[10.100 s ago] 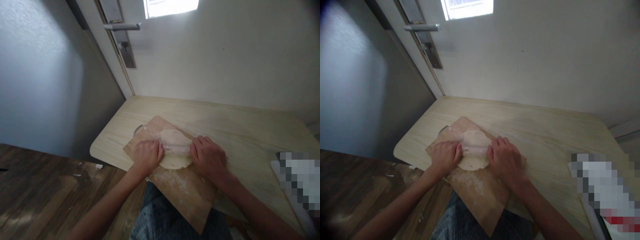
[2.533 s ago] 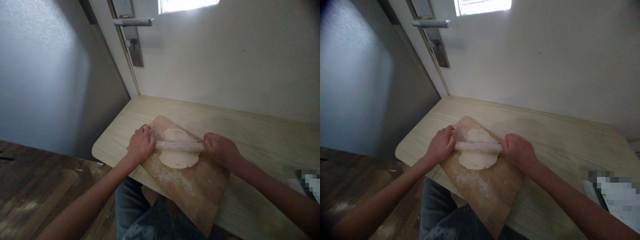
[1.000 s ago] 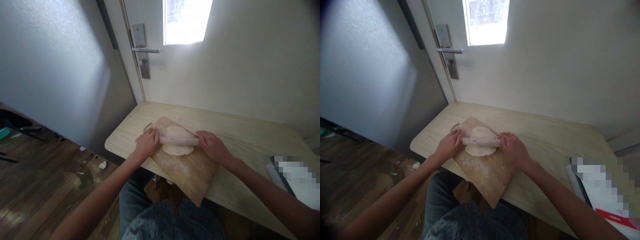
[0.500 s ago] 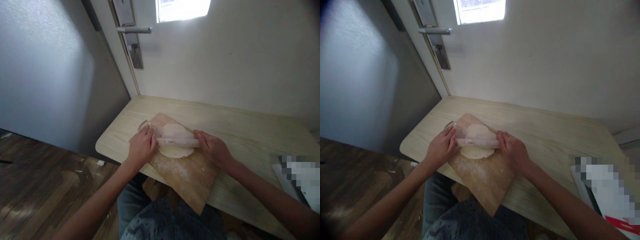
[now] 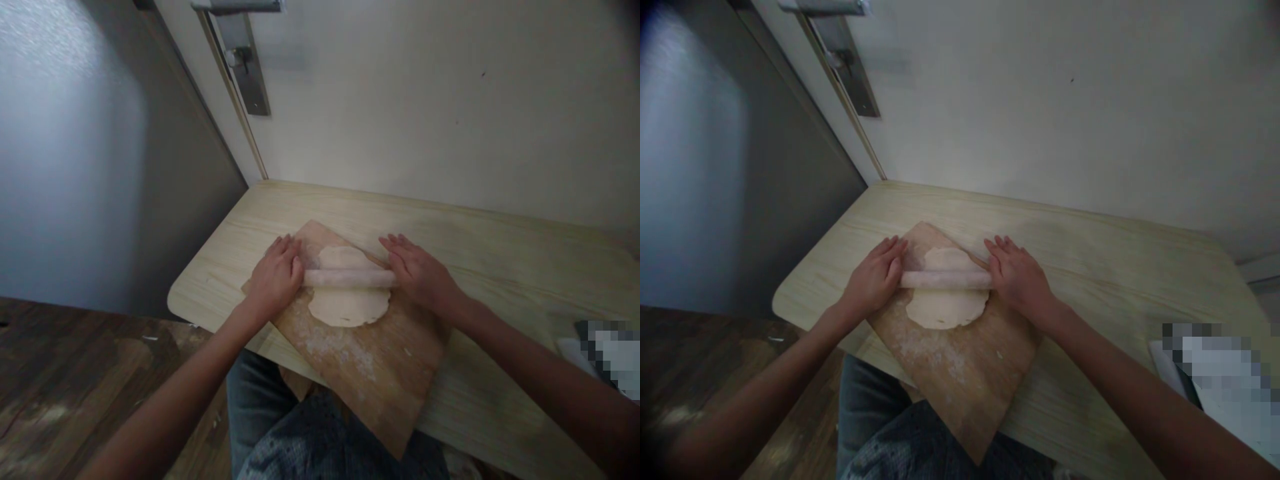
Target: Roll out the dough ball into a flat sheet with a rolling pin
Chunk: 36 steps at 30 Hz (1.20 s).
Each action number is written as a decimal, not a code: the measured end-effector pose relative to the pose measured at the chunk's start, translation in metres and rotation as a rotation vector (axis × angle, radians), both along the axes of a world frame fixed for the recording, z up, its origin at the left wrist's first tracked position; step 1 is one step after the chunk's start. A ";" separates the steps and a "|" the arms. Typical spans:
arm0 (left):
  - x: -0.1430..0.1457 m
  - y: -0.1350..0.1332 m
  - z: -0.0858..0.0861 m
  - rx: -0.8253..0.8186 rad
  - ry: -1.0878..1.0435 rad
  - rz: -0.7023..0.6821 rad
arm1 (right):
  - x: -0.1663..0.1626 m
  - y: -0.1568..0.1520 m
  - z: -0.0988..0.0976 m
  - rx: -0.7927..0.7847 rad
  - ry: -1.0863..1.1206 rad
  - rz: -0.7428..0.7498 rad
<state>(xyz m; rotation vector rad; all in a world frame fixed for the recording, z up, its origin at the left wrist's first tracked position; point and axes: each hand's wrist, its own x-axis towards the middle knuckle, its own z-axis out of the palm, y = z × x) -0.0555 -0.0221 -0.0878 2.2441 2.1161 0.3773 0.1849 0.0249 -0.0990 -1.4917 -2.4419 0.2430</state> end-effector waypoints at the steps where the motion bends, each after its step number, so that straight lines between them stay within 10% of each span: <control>1: -0.001 0.003 -0.001 -0.005 0.004 0.004 | 0.000 0.003 -0.001 -0.007 0.009 0.009; 15: -0.002 0.030 0.003 0.009 0.003 0.101 | -0.005 0.033 -0.009 0.093 -0.034 0.042; 36: 0.015 -0.080 0.005 0.104 0.137 -0.023 | 0.010 -0.076 0.014 0.232 -0.065 0.165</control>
